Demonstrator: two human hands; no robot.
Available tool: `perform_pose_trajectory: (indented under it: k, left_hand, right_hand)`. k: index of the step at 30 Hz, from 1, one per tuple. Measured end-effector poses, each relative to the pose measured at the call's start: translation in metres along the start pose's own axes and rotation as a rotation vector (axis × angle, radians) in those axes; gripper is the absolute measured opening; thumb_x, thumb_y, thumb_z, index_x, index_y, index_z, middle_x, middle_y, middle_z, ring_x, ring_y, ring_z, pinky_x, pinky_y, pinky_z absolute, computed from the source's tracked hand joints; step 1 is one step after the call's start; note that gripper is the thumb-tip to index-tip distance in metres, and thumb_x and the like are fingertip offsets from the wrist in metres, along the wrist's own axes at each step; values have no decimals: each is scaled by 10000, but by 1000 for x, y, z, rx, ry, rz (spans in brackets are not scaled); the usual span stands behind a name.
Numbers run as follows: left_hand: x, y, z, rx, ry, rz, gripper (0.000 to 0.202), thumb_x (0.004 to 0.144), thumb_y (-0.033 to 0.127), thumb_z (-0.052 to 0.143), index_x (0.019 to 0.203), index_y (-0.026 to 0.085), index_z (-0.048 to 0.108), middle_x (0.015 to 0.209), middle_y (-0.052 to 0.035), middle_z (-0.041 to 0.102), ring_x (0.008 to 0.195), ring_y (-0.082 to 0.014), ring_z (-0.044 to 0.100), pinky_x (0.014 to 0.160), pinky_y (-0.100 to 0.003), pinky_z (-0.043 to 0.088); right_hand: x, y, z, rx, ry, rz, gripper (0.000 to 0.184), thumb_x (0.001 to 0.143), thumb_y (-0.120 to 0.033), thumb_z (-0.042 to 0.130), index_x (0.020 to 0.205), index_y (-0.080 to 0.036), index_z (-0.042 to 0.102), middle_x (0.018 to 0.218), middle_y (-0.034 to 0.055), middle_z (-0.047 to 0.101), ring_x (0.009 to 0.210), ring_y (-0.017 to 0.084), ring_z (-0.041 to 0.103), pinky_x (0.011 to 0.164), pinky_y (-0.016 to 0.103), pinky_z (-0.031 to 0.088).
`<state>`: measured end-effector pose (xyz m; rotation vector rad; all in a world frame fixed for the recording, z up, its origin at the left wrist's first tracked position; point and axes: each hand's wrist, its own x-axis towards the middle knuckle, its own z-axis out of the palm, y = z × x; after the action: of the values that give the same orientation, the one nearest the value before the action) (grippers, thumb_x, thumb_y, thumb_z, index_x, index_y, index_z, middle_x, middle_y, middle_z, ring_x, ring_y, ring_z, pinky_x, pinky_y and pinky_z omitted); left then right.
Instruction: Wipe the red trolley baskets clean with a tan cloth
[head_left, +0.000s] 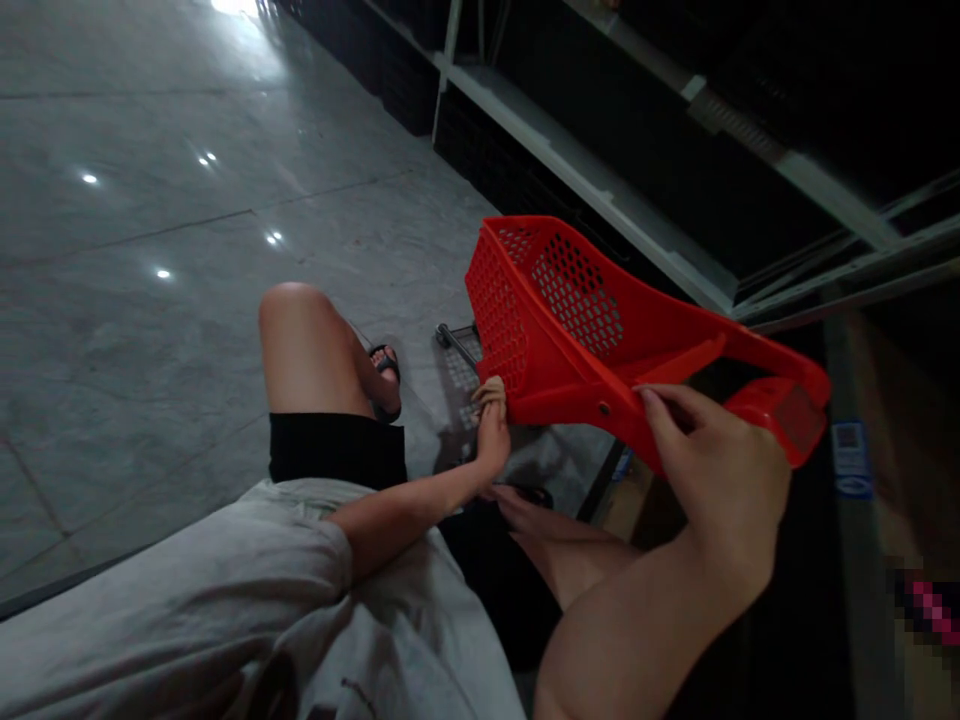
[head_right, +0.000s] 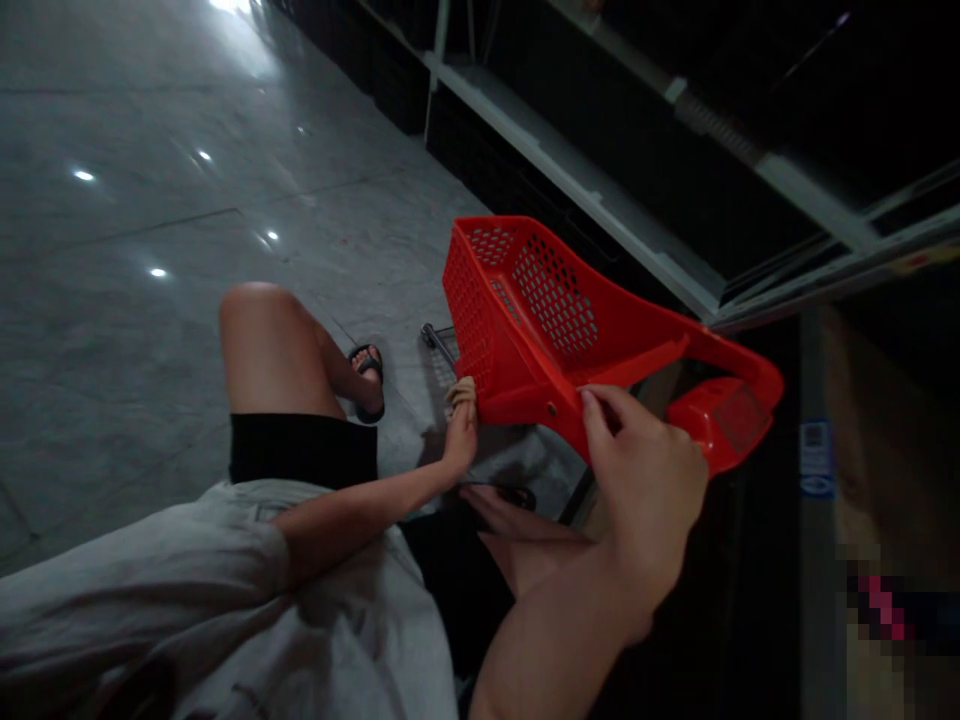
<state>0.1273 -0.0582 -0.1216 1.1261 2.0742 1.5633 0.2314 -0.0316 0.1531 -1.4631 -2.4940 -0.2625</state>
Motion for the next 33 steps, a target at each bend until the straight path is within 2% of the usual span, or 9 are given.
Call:
perform_pose_trajectory:
  k: [3, 6, 9, 13, 16, 22, 24, 28, 33]
  left_hand:
    - [20, 61, -4, -201, 169, 28, 572, 1023, 109, 243, 1565, 173, 418, 1580, -137, 485, 1507, -196, 432, 1265, -465, 385]
    - [38, 109, -16, -442, 152, 233, 616, 1047, 144, 292, 1639, 313, 272, 1697, -27, 337, 1603, -189, 243, 1340, -514, 238]
    - [48, 98, -23, -416, 65, 356, 549, 1074, 217, 272, 1606, 324, 358, 1685, -19, 366, 1610, -193, 221, 1345, -523, 204]
    - [76, 45, -26, -307, 170, 242, 498, 1081, 267, 277, 1548, 227, 447, 1634, -102, 435, 1583, -204, 297, 1320, -518, 247]
    - [98, 58, -34, -270, 210, 251, 481, 1097, 352, 255, 1465, 179, 511, 1508, -132, 565, 1482, -215, 458, 1261, -486, 351]
    - [103, 142, -45, -20, -331, 801, 427, 1083, 436, 322, 1139, 236, 695, 1133, -69, 761, 1045, -233, 697, 972, -401, 518]
    - [112, 138, -46, 81, -363, 835, 468, 1090, 453, 290, 1131, 214, 690, 1112, -80, 763, 1018, -233, 702, 946, -399, 503]
    - [155, 94, -54, 284, -383, 861, 511, 1095, 451, 252, 1068, 184, 687, 1030, -98, 757, 930, -228, 706, 924, -394, 480]
    - [222, 45, -93, 429, -431, 889, 563, 1085, 535, 245, 1002, 177, 672, 958, -84, 742, 836, -198, 674, 912, -355, 501]
  right_hand:
    - [0, 1, 1, -28, 19, -44, 412, 990, -488, 479, 1050, -257, 814, 657, 90, 706, 507, 203, 498, 560, 316, 236]
    - [-1, 2, 2, -37, 37, -69, 414, 994, -479, 473, 1047, -255, 817, 637, 86, 703, 491, 199, 493, 553, 309, 242]
    - [-2, 4, 3, -71, 36, -73, 388, 994, -462, 492, 1058, -260, 818, 661, 89, 732, 484, 198, 513, 554, 298, 245]
    - [-3, 6, 6, -100, 15, -93, 351, 992, -438, 520, 1075, -275, 819, 698, 90, 766, 499, 209, 571, 554, 286, 252]
    - [-2, 9, 8, -69, 24, -120, 354, 998, -430, 510, 1063, -281, 824, 714, 77, 781, 506, 201, 596, 555, 282, 273]
    - [-1, 19, 11, -72, 81, -117, 413, 991, -464, 484, 979, -244, 833, 655, 79, 761, 469, 190, 566, 534, 282, 277]
    - [-1, 24, 12, -64, 119, -104, 419, 984, -483, 489, 946, -247, 834, 637, 71, 751, 472, 185, 562, 534, 277, 288]
    - [-3, 39, 17, -68, 222, -95, 408, 979, -484, 507, 938, -243, 834, 701, 68, 773, 512, 169, 568, 551, 270, 300]
    - [-2, 64, 25, -172, 226, -9, 371, 964, -448, 532, 989, -222, 825, 682, 77, 738, 527, 173, 536, 556, 276, 239]
